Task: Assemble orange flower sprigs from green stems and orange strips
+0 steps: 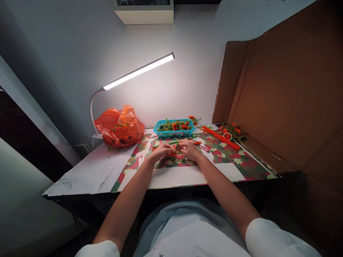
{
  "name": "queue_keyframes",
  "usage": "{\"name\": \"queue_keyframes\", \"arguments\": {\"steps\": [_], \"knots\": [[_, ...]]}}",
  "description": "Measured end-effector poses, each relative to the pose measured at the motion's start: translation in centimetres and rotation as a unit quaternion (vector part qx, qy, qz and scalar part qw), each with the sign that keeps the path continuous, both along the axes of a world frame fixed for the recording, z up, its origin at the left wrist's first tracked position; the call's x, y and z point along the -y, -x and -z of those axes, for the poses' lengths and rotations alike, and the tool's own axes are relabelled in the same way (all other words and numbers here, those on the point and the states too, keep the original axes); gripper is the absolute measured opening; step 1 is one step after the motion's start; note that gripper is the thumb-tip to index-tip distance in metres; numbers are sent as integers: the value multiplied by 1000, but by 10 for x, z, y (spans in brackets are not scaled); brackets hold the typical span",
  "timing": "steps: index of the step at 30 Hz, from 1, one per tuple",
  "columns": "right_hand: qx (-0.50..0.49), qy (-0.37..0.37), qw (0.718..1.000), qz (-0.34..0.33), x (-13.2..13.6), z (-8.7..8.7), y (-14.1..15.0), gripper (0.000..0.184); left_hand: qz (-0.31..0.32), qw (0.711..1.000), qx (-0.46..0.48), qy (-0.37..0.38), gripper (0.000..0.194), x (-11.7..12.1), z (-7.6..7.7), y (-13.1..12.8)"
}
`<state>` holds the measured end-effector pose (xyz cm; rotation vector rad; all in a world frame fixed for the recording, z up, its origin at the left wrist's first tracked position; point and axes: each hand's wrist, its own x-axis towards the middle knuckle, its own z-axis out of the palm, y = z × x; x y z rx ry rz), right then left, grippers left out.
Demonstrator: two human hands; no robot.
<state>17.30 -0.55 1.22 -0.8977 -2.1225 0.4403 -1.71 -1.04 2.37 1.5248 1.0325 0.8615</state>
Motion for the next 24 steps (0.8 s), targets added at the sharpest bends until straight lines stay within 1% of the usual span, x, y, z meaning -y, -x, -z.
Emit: {"name": "queue_keyframes", "arguments": {"steps": [4,6,8,10,11,13,15,17,18,19,20,22,24], "knots": [[-81,43,994,-52,-5,1,0,22,49,989,69,121,14,4,-8,1],[-104,64,990,-68,-5,0,0,26,72,980,93,161,12,4,-8,0],[-120,83,987,-67,-5,-1,0,27,91,974,106,180,12,3,-7,-1],[-134,107,983,-62,-5,-2,0,27,94,973,117,173,13,3,-5,-3],[-137,121,981,-64,-5,-2,0,27,85,976,122,162,13,2,-4,-4],[-136,154,975,-79,-4,-3,-1,29,48,984,116,127,14,1,-1,-5],[-124,189,970,-94,-4,-4,-2,30,0,994,84,72,14,-1,3,-7],[-107,217,965,-96,-5,-5,-3,32,-40,999,33,-9,14,-1,5,-8],[-101,227,964,-93,-5,-4,-3,32,-58,997,2,-60,12,-1,6,-9],[-97,233,963,-89,-5,-4,-3,33,-76,990,-30,-119,11,0,7,-10],[-96,238,963,-84,-6,-3,-3,33,-95,977,-65,-181,9,2,7,-11],[-102,241,962,-74,-8,-1,-2,34,-134,937,-130,-297,9,6,6,-14],[-110,241,962,-65,-10,2,-1,33,-159,905,-164,-359,10,8,5,-15]]}}
